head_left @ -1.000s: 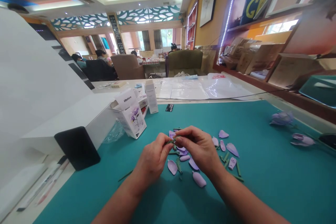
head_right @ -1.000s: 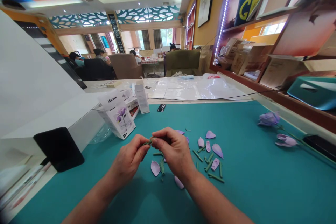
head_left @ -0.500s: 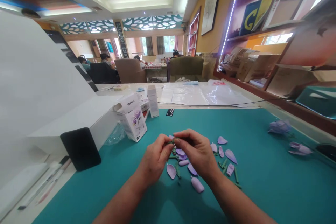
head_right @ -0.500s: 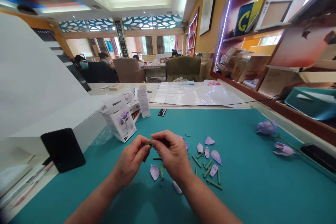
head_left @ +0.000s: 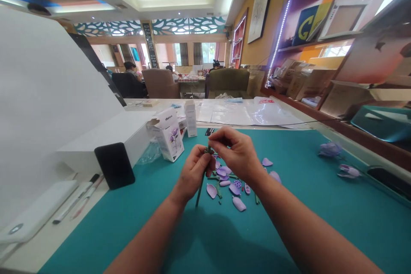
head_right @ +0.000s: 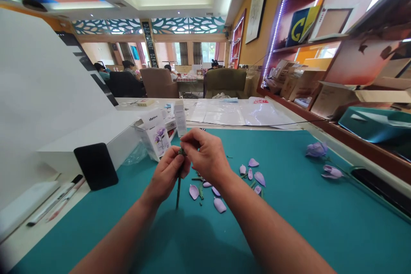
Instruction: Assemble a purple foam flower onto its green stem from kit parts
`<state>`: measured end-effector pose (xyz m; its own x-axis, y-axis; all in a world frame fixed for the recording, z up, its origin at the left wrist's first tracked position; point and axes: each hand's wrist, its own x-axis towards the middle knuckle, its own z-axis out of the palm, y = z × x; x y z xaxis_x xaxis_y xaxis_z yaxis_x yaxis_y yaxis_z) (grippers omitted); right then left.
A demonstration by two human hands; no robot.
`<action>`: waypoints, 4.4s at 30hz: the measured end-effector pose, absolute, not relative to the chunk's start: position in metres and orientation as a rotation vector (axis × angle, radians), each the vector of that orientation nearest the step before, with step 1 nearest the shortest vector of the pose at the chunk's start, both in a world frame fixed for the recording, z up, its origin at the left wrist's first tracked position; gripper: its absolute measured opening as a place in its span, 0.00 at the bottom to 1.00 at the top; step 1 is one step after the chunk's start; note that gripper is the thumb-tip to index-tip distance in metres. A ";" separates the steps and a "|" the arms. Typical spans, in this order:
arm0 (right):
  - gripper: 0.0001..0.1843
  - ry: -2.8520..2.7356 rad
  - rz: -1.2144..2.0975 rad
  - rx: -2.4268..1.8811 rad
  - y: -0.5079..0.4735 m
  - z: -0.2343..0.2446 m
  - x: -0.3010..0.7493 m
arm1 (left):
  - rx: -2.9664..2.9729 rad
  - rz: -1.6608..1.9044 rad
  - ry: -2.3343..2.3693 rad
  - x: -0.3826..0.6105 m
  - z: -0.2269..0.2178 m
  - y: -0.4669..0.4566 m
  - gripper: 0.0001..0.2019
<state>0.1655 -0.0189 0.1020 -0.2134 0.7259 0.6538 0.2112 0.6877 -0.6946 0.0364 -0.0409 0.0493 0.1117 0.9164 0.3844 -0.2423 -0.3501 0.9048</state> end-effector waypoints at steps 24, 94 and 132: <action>0.01 -1.798 0.624 -0.664 -0.019 0.101 0.155 | 1.290 1.457 0.610 0.025 0.045 -0.040 0.14; 0.08 -1.488 1.075 -0.636 -0.008 0.086 0.157 | 1.144 1.465 0.910 0.043 0.050 -0.057 0.17; 0.14 -2.331 0.572 -1.092 -0.011 -0.022 0.218 | 2.714 0.212 1.373 0.020 0.009 -0.023 0.15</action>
